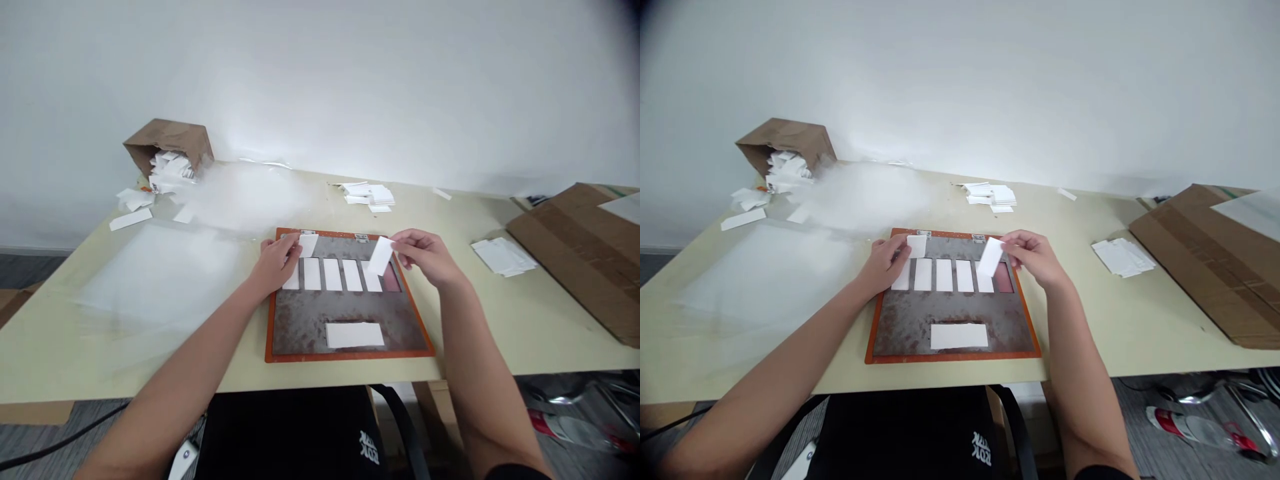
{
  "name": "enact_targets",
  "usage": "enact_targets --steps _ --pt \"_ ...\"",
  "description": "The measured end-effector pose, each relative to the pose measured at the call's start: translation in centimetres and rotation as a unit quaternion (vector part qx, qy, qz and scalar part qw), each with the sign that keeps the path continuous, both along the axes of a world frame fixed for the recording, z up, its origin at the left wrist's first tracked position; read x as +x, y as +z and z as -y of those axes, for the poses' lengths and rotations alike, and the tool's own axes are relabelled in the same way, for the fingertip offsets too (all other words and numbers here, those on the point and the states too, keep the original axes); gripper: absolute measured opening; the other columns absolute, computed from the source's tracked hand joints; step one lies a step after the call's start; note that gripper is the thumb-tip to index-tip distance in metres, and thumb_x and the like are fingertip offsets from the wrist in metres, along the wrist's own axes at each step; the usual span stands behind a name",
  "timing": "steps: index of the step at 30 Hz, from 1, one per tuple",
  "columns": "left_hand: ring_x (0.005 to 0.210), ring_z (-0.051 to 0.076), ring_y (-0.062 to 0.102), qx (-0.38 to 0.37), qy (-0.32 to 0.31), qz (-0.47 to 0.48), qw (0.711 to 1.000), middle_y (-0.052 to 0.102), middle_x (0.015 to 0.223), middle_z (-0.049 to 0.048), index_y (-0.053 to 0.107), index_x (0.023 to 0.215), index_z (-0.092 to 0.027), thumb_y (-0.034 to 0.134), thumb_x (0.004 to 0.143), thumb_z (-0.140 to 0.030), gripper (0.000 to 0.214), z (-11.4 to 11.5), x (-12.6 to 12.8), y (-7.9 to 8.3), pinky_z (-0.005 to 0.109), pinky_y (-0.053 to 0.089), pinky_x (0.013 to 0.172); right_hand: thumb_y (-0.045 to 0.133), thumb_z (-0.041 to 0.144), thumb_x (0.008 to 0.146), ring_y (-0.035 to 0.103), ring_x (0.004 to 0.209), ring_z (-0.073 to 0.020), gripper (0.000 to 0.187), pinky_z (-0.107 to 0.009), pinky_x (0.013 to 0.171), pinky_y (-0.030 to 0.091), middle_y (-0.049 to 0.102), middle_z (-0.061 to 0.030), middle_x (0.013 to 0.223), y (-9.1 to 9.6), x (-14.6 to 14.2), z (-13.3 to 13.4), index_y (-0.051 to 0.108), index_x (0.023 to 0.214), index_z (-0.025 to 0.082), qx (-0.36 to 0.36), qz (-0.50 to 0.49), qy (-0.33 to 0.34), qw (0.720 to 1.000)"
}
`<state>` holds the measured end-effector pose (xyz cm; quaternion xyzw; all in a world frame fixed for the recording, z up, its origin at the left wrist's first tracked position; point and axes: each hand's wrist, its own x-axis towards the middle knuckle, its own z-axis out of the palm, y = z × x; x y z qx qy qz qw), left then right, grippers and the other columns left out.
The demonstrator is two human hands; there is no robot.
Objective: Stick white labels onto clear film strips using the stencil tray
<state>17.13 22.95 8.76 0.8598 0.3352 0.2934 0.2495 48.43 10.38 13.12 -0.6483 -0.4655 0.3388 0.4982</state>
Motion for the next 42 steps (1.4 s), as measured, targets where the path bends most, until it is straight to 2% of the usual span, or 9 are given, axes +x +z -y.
enact_targets --steps 3,7,14,19,27,42 --pt "0.100 0.018 0.064 0.001 0.004 -0.003 1.000 0.068 0.106 0.0039 0.052 0.119 -0.021 0.032 0.100 -0.037 0.032 0.0 0.1 0.1 0.040 0.030 0.100 0.084 0.043 0.062 0.041 0.045 -0.0076 0.039 -0.022 0.042 0.029 0.050 0.0021 0.057 -2.0 3.4 1.1 0.065 0.084 0.015 -0.083 -0.071 -0.064 0.992" --pt "0.100 0.020 0.063 0.001 0.009 -0.007 1.000 0.068 0.105 0.0054 0.054 0.117 -0.020 0.032 0.099 -0.038 0.033 0.0 0.2 0.3 0.041 0.031 0.100 0.086 0.044 0.058 0.036 0.046 -0.0060 0.044 -0.022 0.043 0.024 0.048 0.0020 0.058 -3.7 4.5 2.1 0.064 0.082 0.014 -0.116 -0.092 -0.072 0.986" --pt "0.083 0.018 0.062 0.017 0.019 -0.014 1.000 0.067 0.089 0.0033 0.055 0.110 -0.019 0.034 0.098 -0.037 0.030 -0.1 0.2 0.3 0.040 0.035 0.095 0.086 0.045 0.059 0.032 0.051 -0.0050 0.047 -0.022 0.046 0.022 0.046 0.0026 0.062 -3.5 3.4 1.8 0.067 0.089 0.013 -0.137 -0.088 -0.032 0.986" --pt "0.082 0.017 0.061 0.033 0.022 -0.014 0.999 0.067 0.091 0.0035 0.056 0.107 -0.019 0.035 0.098 -0.037 0.028 -0.2 0.2 0.2 0.039 0.036 0.093 0.086 0.046 0.057 0.031 0.051 -0.0051 0.050 -0.023 0.047 0.022 0.044 0.0037 0.061 -3.6 3.5 1.7 0.067 0.090 0.013 -0.133 -0.090 -0.029 0.987" --pt "0.073 0.015 0.057 0.042 0.019 0.001 0.999 0.063 0.085 0.0004 0.056 0.105 -0.019 0.037 0.098 -0.034 0.026 0.0 0.2 0.5 0.035 0.038 0.089 0.084 0.046 0.062 0.031 0.053 -0.0052 0.048 -0.023 0.049 0.020 0.046 0.0028 0.066 -3.8 3.5 1.7 0.068 0.093 0.014 -0.137 -0.076 -0.020 0.987" --pt "0.085 0.017 0.062 0.040 0.023 -0.004 0.999 0.068 0.096 0.0038 0.056 0.105 -0.020 0.035 0.097 -0.036 0.028 -0.1 0.3 0.4 0.037 0.039 0.091 0.083 0.050 0.061 0.031 0.054 -0.0060 0.048 -0.024 0.050 0.021 0.050 0.0005 0.070 -3.6 3.3 1.7 0.070 0.091 0.015 -0.140 -0.051 -0.030 0.988"
